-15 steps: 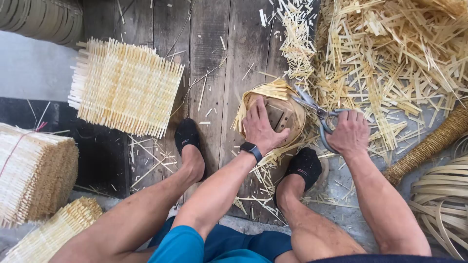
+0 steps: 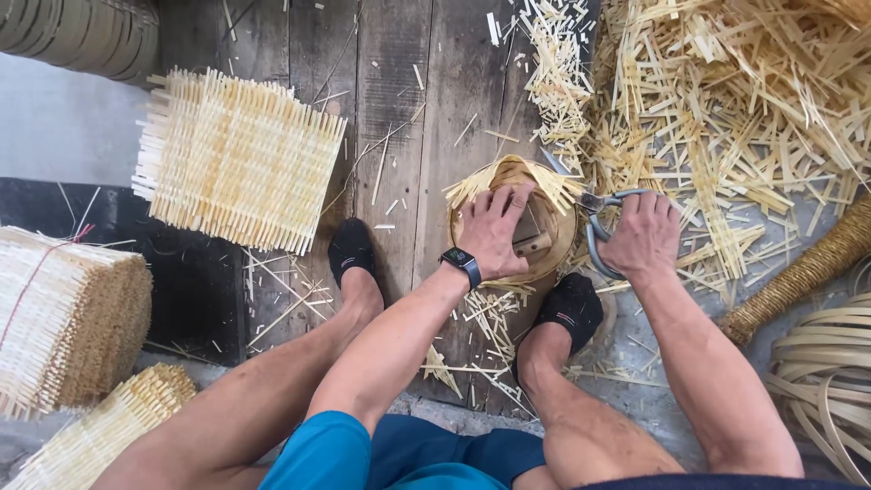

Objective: The person trims the edges of a woven bamboo base with shears, fits a circular frame onto a square woven mat, and presses it into a mold. They then trim the excess matting and secure the frame to complete the basket base.

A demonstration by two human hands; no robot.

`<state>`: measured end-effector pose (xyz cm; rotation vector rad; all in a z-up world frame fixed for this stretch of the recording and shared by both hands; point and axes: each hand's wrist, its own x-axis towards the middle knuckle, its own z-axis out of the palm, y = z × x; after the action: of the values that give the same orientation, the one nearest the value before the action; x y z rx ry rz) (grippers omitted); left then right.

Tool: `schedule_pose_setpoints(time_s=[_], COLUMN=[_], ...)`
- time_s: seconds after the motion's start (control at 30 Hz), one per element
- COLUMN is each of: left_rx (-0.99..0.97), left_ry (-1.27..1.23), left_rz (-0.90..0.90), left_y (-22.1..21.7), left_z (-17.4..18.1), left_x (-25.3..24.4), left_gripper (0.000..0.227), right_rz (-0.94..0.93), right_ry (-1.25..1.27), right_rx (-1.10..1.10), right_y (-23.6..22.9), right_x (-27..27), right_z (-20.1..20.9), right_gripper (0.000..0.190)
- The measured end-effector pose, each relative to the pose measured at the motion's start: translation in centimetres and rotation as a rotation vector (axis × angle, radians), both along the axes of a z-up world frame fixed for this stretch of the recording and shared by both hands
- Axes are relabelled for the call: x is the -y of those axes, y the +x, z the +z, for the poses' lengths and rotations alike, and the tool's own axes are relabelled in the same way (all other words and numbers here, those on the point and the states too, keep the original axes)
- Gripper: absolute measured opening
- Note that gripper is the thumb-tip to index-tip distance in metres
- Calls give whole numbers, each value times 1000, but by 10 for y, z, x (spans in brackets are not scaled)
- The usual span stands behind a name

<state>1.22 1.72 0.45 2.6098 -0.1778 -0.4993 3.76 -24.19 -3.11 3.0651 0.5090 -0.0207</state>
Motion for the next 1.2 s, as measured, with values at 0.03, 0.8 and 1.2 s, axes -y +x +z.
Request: schedule_pose_setpoints(time_s=[0.03, 0.8, 1.2], left_rx=[3, 26, 26], left_ry=[3, 3, 7], left_rz=[-1, 198, -220], left_y=[2, -26, -19], left_z=[3, -13, -15], left_x=[-2, 13, -16], left_gripper=[133, 133, 124], right_rz=[-1, -22, -49], right_ry=[3, -25, 19], right_rx=[3, -246, -174], right_y=[-3, 9, -2], right_x=[11, -1, 13], right_z=[-18, 7, -21], right_gripper=[61, 69, 68])
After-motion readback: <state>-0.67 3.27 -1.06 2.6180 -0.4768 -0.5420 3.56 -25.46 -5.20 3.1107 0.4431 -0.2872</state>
